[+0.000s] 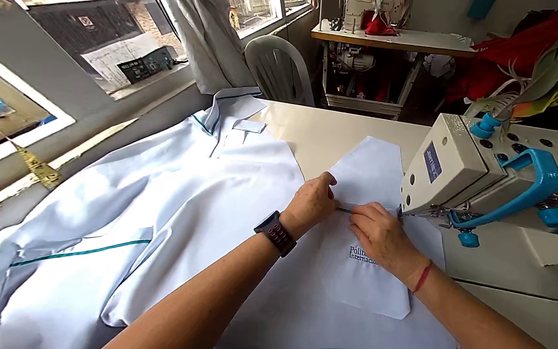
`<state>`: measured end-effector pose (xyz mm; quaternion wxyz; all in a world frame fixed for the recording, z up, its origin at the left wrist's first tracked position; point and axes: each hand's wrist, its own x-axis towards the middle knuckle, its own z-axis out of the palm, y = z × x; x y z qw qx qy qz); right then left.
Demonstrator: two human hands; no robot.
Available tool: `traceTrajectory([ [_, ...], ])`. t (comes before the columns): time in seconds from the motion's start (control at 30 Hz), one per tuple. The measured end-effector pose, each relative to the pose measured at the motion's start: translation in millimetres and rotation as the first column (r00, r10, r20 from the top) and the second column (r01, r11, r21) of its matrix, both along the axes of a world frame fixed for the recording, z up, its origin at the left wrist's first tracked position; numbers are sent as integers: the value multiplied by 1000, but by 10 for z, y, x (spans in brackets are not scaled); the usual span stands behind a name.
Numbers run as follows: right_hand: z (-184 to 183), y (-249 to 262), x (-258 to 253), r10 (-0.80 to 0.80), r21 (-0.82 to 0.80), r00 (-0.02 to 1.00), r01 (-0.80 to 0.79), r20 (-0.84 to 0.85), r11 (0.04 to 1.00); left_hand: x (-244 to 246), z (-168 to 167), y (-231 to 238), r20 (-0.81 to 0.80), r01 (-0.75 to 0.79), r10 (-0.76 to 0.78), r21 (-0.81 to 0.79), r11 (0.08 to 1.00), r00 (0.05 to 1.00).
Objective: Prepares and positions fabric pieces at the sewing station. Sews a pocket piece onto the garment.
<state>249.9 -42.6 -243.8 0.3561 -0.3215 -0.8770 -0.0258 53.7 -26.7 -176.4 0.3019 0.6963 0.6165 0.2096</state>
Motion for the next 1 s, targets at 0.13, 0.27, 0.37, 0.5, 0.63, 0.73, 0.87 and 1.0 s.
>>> traceTrajectory([
  [0.13,-113,-22,-3,-30,15,999,30,21,999,-90,-345,-29,71,95,-116,248,964,991],
  [0.27,-87,-56,14,-33,13,999,33,2,999,-141,-462,-18,185,47,-117,349,936,976],
  [0.37,0,-108,21,-39,11,997,40,-61,999,-109,-533,2,200,9,-103,423,906,974],
  [0.5,-6,-119,-12,-60,-17,998,60,-18,998,-70,-532,-19,149,-26,-42,426,904,988],
  [0.63,-97,-144,-44,-103,-58,984,113,146,992,-23,-518,-35,75,-33,-2,466,884,997],
  [0.73,-102,-179,-58,-134,-53,963,150,232,987,-22,-539,-42,87,-68,20,592,803,996],
  [0.87,-109,-187,-63,-129,-56,969,143,209,988,-36,-461,-131,55,58,-135,700,712,989],
  [1.0,-103,-197,-68,-132,-68,971,148,201,987,15,-504,-223,-151,228,-171,687,690,974],
])
